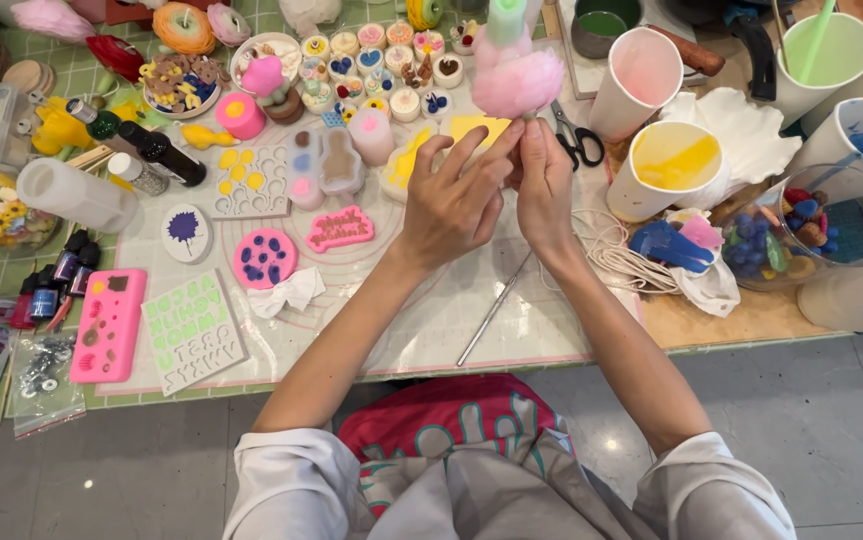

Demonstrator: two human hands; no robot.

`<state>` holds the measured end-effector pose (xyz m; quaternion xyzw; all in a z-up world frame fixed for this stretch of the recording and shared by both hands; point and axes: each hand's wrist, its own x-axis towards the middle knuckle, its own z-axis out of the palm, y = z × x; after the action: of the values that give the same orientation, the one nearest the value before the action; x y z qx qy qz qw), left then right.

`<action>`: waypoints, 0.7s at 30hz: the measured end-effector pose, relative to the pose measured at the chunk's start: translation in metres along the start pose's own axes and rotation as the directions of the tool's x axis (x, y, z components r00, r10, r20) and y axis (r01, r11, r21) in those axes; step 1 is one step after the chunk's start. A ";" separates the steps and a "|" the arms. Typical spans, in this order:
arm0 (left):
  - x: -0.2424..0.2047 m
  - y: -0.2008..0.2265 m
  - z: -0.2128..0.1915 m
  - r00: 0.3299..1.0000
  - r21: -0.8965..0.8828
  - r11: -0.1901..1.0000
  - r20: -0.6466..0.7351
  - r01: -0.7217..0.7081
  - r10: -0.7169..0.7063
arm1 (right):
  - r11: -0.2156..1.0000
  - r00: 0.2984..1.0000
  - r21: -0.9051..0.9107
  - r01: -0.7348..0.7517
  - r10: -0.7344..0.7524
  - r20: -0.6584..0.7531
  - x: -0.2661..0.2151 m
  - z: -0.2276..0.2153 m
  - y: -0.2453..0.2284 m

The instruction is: The recorder is assembling decorative flower-shaped wax components onto a stick to create a specialty candle.

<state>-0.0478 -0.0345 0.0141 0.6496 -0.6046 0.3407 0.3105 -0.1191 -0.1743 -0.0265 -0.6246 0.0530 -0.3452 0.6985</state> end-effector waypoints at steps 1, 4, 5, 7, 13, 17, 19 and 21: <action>-0.002 0.000 0.002 1.000 -0.001 1.000 0.001 0.001 -0.001 | 1.000 1.000 -0.001 -0.002 0.002 0.000 -0.001 0.001 -0.004; -0.008 0.002 0.008 1.000 0.036 0.999 0.016 0.008 -0.008 | 1.000 1.000 -0.014 0.003 -0.003 0.018 -0.002 0.005 -0.013; -0.008 0.002 0.009 1.000 0.028 0.999 0.006 0.028 -0.028 | 1.000 0.999 0.027 -0.002 0.002 0.032 -0.001 0.006 -0.016; -0.009 0.004 0.011 0.999 0.019 0.999 -0.003 0.050 -0.050 | 0.998 0.999 0.067 -0.011 0.008 0.047 -0.001 0.004 -0.012; -0.003 0.008 0.015 0.993 -0.129 0.985 0.035 0.116 -0.112 | 0.995 0.999 0.091 -0.035 0.037 -0.015 0.005 -0.008 0.001; 0.000 0.009 0.020 0.980 -0.149 0.975 0.142 0.163 -0.142 | 0.980 0.995 0.185 -0.068 0.081 -0.063 0.010 -0.014 0.007; 0.005 0.012 0.019 0.976 -0.152 0.974 0.166 0.168 -0.142 | 0.978 0.993 0.194 -0.074 0.091 -0.077 0.010 -0.015 0.007; 0.010 0.016 0.016 0.964 -0.193 0.959 0.204 0.210 -0.170 | 0.977 0.989 0.201 -0.066 0.092 -0.119 0.010 -0.011 -0.004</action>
<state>-0.0623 -0.0547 0.0133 0.6968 -0.5984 0.1807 0.3519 -0.1194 -0.1890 -0.0217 -0.5266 0.0882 -0.3600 0.7650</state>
